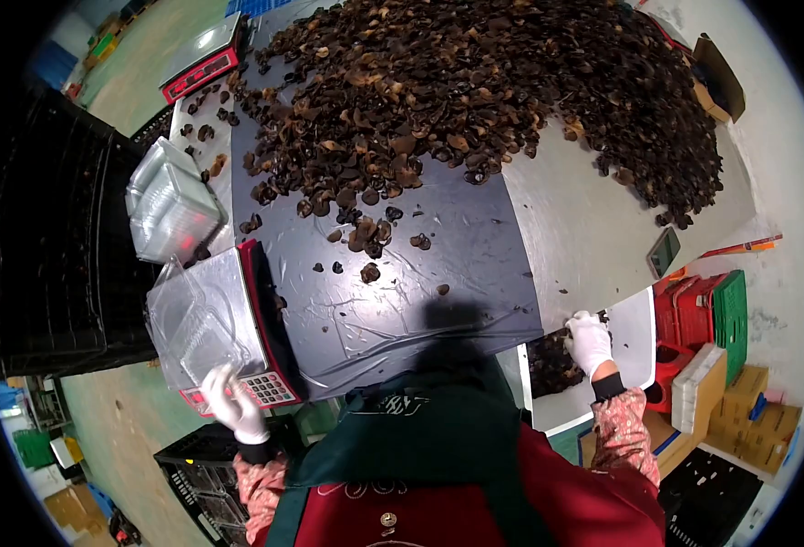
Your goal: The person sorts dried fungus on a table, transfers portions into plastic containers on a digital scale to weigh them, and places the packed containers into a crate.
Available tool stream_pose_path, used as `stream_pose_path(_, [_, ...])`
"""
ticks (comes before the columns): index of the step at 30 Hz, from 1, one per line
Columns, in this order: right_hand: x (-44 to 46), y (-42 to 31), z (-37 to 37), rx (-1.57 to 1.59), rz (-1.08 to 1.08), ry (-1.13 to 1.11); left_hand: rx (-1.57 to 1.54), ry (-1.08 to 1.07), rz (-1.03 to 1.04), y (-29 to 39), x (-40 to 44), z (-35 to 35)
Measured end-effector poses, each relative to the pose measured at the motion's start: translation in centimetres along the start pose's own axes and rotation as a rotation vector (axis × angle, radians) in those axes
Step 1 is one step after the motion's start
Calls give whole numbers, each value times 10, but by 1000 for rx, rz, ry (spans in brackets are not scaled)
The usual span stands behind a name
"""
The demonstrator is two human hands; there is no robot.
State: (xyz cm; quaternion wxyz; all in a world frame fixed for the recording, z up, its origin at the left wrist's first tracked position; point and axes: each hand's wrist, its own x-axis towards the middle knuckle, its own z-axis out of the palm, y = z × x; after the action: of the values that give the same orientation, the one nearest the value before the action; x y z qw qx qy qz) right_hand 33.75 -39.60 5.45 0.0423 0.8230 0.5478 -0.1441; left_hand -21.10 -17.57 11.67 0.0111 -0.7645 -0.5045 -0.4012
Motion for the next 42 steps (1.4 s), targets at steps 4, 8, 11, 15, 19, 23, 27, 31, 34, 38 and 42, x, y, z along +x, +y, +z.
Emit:
stream_pose_path(4, [41,-48,-27,228,-71,273,-324,-196,-83,76,34,118])
stream_pose_path(8, [106,-120,-35,350,-442,362,-38,-316,-45,98,43,227])
stream_pose_path(11, [140,-154,-47,378,-649,443,176,-446,20,100,48,257])
stream_pose_path(15, [194,-166,-49,472,-664,502,-23,-377,-87,97,49,249])
stream_pose_path(19, [254,-175,-57,635,-633,420,-598,-541,-634,84,47,231])
stream_pose_path(23, [324,-195,-57,575,-658,528,-842,-498,-887,79,49,216])
stream_pose_path(27, [394,-238,-95,446,-509,622,-891,-518,-945,80,52,210])
stream_pose_path(31, [446,-283,-104,201,-382,483,-958,-468,-982,78,45,210])
stream_pose_path(34, [434,-296,-105,31,-558,381,-1365,-365,-1016,75,38,214])
stream_pose_path(38, [397,-273,-98,73,-769,299,-1174,-443,-1029,74,35,215])
stream_pose_path(42, [345,-247,-80,105,-847,243,-1056,-436,-965,72,29,218])
